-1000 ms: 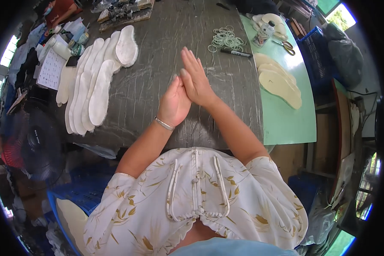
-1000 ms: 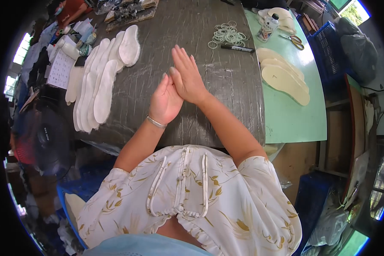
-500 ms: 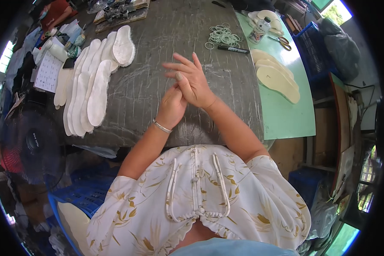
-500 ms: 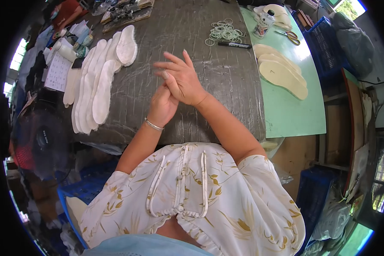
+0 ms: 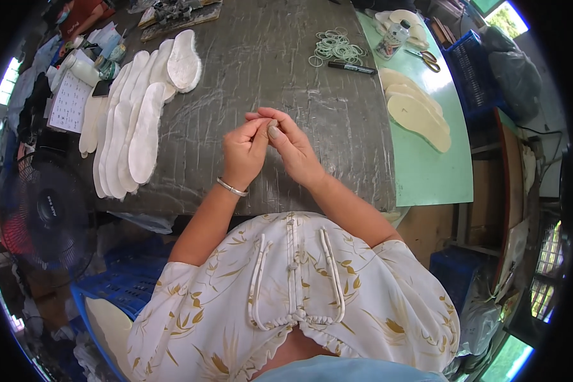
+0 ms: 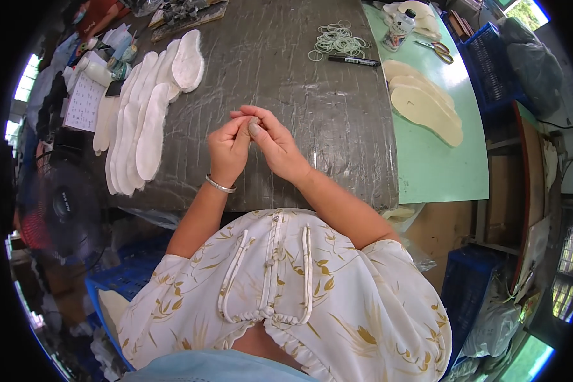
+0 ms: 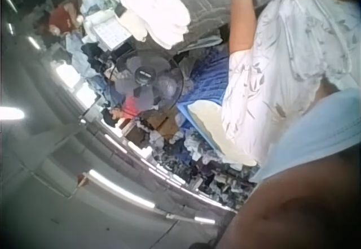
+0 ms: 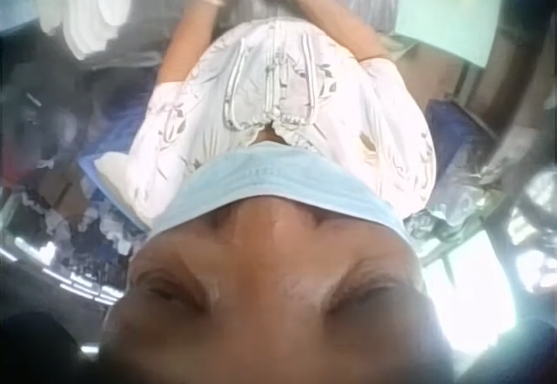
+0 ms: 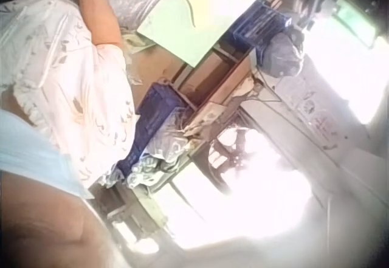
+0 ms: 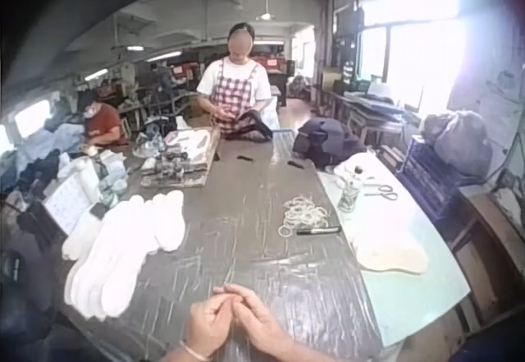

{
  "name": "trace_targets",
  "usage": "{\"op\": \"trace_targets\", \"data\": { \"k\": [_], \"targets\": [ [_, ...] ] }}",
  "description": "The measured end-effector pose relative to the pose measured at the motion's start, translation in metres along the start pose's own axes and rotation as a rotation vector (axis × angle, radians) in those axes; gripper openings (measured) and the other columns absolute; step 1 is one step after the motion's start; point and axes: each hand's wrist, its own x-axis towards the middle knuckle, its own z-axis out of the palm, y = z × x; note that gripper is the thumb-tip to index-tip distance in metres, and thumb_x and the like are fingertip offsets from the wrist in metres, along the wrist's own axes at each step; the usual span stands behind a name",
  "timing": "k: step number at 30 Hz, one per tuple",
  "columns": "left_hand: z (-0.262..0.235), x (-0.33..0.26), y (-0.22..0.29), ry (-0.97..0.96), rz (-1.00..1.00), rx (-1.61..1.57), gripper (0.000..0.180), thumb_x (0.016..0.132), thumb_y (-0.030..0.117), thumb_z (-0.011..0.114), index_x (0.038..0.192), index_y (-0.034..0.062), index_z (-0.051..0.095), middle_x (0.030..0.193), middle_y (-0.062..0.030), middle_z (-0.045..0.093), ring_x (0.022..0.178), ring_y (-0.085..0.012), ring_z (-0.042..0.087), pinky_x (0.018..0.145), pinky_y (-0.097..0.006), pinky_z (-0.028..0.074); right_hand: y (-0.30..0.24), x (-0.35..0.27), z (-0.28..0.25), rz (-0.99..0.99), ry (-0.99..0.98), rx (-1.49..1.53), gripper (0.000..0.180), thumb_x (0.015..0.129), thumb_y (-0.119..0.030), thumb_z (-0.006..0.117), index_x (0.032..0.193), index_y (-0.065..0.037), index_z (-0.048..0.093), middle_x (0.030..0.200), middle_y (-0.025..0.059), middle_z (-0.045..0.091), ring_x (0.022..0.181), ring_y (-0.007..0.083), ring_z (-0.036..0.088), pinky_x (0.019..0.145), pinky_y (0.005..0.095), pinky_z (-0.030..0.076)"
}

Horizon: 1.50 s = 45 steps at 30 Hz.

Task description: Gluing and assembling shoe insole components and trimming edges with scissors.

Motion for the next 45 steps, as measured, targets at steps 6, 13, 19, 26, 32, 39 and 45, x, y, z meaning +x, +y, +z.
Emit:
{"op": "trace_targets", "data": {
  "k": [6,13,19,26,32,39,45],
  "targets": [
    [-0.007,-0.001,-0.003,-0.133,-0.268,-0.298,0.022,0.098,0.011,0.056,0.106,-0.0064,0.067,0.091,-0.011,0.071,0.079,-0.0164,0.069,0.072,-0.027,0.057,0.003,0.01,0.002,0.119,0.155,0.058,0.026,0.103,-0.019,0.048,0.111,0.001,0.063,0.099,0.0069,0.067,0.091,0.0117,0.064,0.076,0.0284,0.056],
    [-0.006,0.003,0.007,-0.204,-0.508,-0.704,0.036,0.101,0.007,0.043,0.134,-0.0082,0.047,0.134,-0.0221,0.053,0.119,-0.0289,0.059,0.102,-0.038,0.05,0.003,0.013,-0.015,0.11,0.185,0.06,0.038,0.102,-0.015,0.046,0.137,0.001,0.048,0.128,0.0155,0.06,0.111,0.0182,0.06,0.092,0.0312,0.051],
    [-0.01,0.002,0.003,-0.386,-0.541,-0.74,0.033,0.099,0.004,0.045,0.129,-0.0089,0.053,0.127,-0.0202,0.059,0.117,-0.0266,0.06,0.103,-0.039,0.048,-0.006,0.017,-0.032,0.118,0.052,-0.265,0.02,0.091,-0.009,0.066,0.108,0.001,0.067,0.093,0.0056,0.07,0.083,0.0081,0.063,0.074,0.0245,0.054],
    [-0.007,0.002,-0.008,-0.156,-0.604,-0.506,0.02,0.096,0.008,0.055,0.109,-0.0029,0.066,0.1,-0.0102,0.068,0.086,-0.0156,0.068,0.077,-0.028,0.058,-0.009,0.009,-0.016,-0.179,0.012,-0.661,0.027,0.094,-0.009,0.057,0.119,-0.002,0.064,0.123,0.0142,0.062,0.105,0.0229,0.063,0.093,0.0368,0.048],
    [-0.025,0.0,-0.017,-0.235,-0.734,-0.659,0.014,0.094,0.003,0.053,0.099,-0.0025,0.064,0.091,-0.0083,0.068,0.08,-0.0142,0.066,0.073,-0.029,0.056,-0.014,0.01,-0.027,-0.492,-0.3,-1.264,0.043,0.088,-0.017,0.062,0.131,-0.012,0.056,0.139,0.0059,0.053,0.135,0.0276,0.044,0.111,0.051,0.03],
    [-0.017,-0.009,-0.012,-0.293,-0.787,-1.157,0.034,0.092,-0.002,0.038,0.122,-0.0087,0.051,0.128,-0.0184,0.055,0.118,-0.025,0.054,0.103,-0.038,0.042,-0.017,-0.006,-0.021,-0.428,-0.357,-1.488,0.054,0.088,-0.013,0.059,0.139,0.0,0.045,0.144,0.015,0.046,0.137,0.031,0.041,0.112,0.0508,0.028],
    [-0.008,-0.017,-0.009,-0.128,-0.775,-1.196,0.038,0.089,-0.001,0.036,0.124,-0.0045,0.051,0.13,-0.0128,0.052,0.123,-0.0229,0.049,0.106,-0.037,0.038,0.01,-0.013,-0.013,-0.336,-0.279,-1.206,0.05,0.094,-0.011,0.049,0.141,0.005,0.04,0.146,0.0219,0.041,0.139,0.0394,0.033,0.114,0.0503,0.024]
  ]
}}
